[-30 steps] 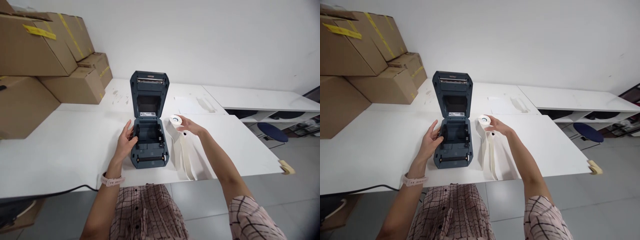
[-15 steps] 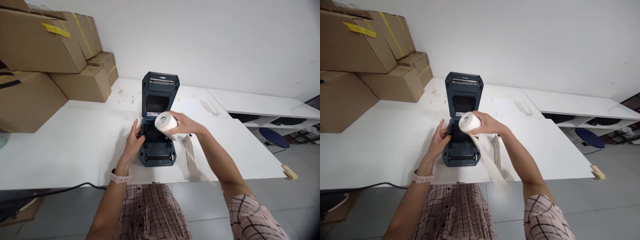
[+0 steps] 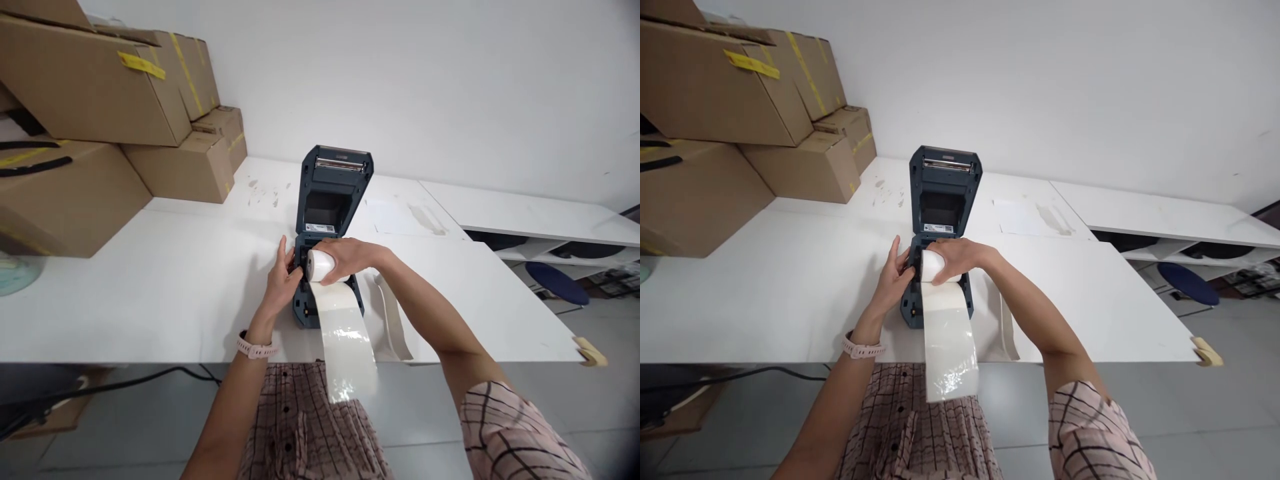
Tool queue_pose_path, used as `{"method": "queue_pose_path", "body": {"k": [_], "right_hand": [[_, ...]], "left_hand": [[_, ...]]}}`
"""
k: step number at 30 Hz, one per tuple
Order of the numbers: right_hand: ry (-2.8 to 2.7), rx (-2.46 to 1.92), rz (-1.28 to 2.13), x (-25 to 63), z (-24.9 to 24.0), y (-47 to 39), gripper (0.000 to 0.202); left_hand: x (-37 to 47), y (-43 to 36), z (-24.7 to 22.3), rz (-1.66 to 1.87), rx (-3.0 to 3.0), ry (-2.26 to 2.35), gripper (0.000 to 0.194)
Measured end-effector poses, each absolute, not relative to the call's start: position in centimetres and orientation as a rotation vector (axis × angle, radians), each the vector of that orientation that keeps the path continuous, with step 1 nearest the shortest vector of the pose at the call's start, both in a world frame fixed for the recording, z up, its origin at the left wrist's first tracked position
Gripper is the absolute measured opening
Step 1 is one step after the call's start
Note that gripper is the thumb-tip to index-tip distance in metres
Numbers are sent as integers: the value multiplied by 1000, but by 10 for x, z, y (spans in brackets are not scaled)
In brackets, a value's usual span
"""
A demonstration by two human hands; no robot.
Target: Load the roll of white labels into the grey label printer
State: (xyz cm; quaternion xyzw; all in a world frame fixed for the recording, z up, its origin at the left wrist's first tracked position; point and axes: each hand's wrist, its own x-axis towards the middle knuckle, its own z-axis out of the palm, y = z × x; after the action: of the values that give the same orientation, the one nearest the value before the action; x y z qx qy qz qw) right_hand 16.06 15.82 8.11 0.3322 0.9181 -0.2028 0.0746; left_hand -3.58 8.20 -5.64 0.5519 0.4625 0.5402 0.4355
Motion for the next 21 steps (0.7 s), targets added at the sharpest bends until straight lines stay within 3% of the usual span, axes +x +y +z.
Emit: {"method": "queue_pose_path", "body": {"k": [7, 12, 21], "right_hand": [[2856, 853, -664, 168, 56, 163, 79], [3154, 971, -413, 188, 32, 90, 63], [3231, 1139, -239, 191, -4, -7, 93]], "left_hand": [[-33, 75, -45, 1327, 1317, 1185, 88], [-30, 73, -38, 1350, 1286, 1198, 83], [-30, 75, -39, 1365, 1275, 1203, 77]]}}
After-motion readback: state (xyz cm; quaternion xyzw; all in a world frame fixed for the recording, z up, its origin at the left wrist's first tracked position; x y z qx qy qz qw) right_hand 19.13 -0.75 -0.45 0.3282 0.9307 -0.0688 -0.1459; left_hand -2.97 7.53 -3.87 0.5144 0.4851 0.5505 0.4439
